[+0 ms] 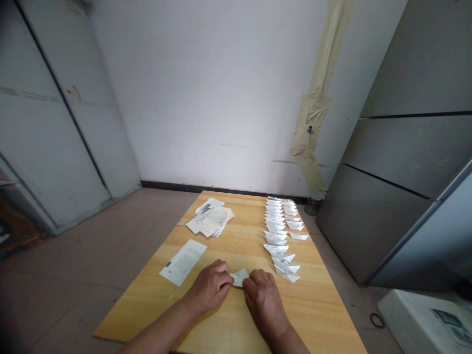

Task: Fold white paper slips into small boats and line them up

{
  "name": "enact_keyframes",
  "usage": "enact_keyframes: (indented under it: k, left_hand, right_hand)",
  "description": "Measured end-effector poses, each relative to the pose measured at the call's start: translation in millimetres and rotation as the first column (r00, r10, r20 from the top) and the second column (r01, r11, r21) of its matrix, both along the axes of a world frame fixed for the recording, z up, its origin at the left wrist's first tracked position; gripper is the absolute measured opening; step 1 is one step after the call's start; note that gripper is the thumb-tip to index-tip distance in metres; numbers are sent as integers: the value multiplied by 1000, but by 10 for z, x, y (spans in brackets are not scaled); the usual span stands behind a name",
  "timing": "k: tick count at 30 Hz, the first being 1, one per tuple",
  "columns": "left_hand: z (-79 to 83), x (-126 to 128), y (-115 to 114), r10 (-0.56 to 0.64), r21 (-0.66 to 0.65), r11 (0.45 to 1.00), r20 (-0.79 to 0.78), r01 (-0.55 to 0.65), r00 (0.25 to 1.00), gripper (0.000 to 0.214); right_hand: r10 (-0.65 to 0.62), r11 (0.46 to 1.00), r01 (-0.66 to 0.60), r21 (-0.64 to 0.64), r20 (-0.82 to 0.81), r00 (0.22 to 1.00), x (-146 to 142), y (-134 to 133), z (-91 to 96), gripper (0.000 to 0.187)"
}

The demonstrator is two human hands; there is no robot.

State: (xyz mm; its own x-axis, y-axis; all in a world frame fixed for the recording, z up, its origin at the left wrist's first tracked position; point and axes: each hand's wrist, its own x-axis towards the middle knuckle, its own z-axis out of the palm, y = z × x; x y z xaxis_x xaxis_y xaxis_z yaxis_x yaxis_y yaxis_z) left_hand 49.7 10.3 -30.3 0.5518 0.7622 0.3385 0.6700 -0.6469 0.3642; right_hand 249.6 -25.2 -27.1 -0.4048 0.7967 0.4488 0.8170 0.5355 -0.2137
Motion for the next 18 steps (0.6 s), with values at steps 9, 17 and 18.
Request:
enact_keyframes:
  k: [9,17,18]
  left_hand:
    - [98,66,53,183,-294,942,53,-160,982,18]
    - [168,140,161,259,-320,904,-119,-284,959,17]
    - [190,147,160,264,-316,902,-139,-295,955,17]
  right_hand:
    - [-102,988,78,-133,-180,978,60,-2,-23,23]
    - [-270,963,266,-48,-166,948,-53,7,-70,24]
    - [-282,959,282,-26,-162,945,-64,4,-72,24]
